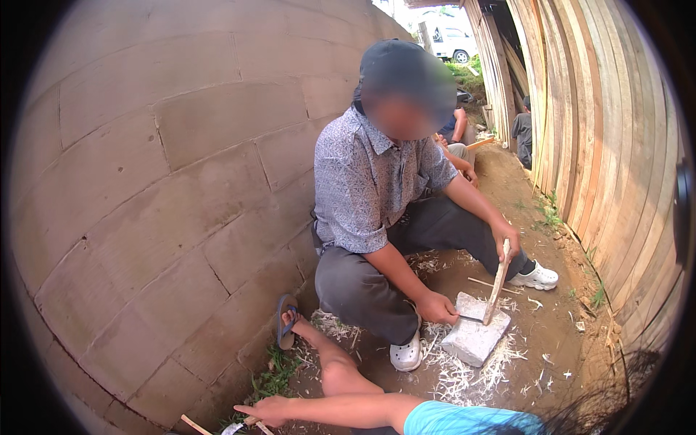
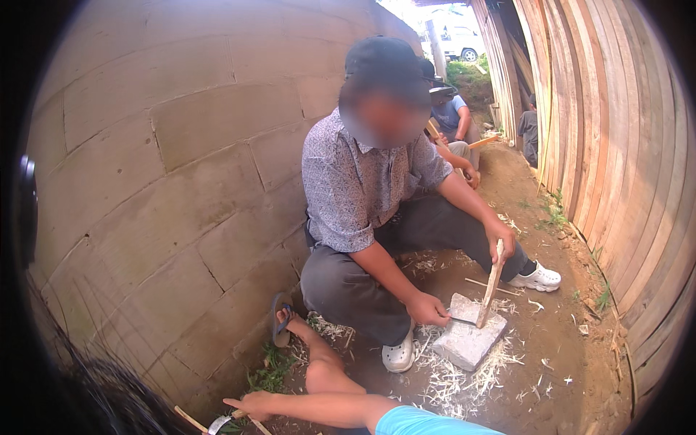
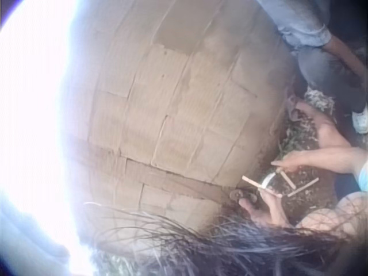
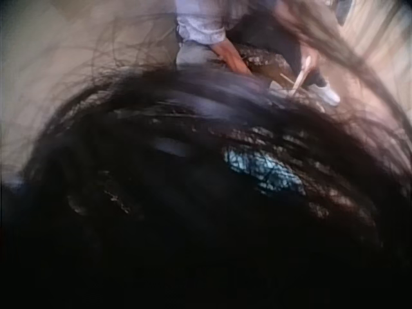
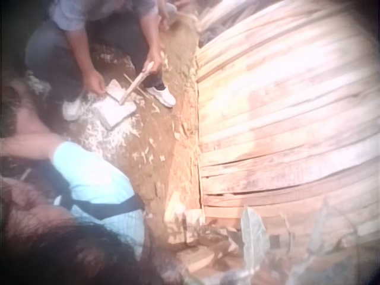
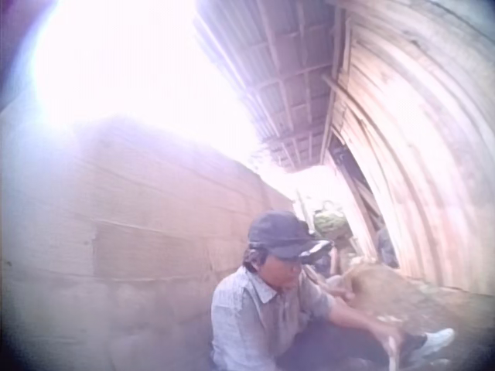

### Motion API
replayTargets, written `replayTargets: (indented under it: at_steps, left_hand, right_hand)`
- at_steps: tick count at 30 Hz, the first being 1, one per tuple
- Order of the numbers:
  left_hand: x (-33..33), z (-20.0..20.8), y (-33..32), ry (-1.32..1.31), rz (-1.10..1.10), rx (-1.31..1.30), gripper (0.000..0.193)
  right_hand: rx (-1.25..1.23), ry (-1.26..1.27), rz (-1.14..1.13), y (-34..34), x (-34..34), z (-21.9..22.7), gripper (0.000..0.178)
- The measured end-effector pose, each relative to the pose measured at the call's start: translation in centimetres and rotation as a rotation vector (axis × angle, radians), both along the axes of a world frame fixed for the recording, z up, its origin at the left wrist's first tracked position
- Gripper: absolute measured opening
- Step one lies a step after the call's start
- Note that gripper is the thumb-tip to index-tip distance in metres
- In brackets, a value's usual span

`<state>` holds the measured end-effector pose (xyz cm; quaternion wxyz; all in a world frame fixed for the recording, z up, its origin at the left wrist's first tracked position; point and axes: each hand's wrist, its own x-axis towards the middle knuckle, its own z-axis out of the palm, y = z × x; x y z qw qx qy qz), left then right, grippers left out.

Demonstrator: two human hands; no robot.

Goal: The person sits on the ground and uses a curved knife to shave thin strips from a small wooden stick. They hold the stick in their left hand and repeatedly draw the knife along its length to create wood shavings. Another person is visible nearby, also working on wood.

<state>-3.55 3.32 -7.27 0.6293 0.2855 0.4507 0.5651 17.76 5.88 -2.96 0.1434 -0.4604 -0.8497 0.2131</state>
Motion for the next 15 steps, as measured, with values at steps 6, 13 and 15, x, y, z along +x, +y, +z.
replayTargets:
  at_steps: [6, 13, 15]
  left_hand:
    - [-0.8, -0.8, 0.1, -0.01, 0.039, 0.006, 0.043]
    - [-0.4, 0.2, -0.3, 0.02, 0.041, 0.01, 0.044]
    - [0.5, 1.0, -0.9, -0.024, 0.0, 0.018, 0.043]
  right_hand:
    - [0.228, 0.103, 0.049, -0.1, -1.4, -1.1, 0.08]
    - [0.316, 0.029, 0.026, -2.4, -1.6, 2.1, 0.086]
    - [0.389, 0.021, 0.033, -2.8, -1.4, 2.3, 0.086]
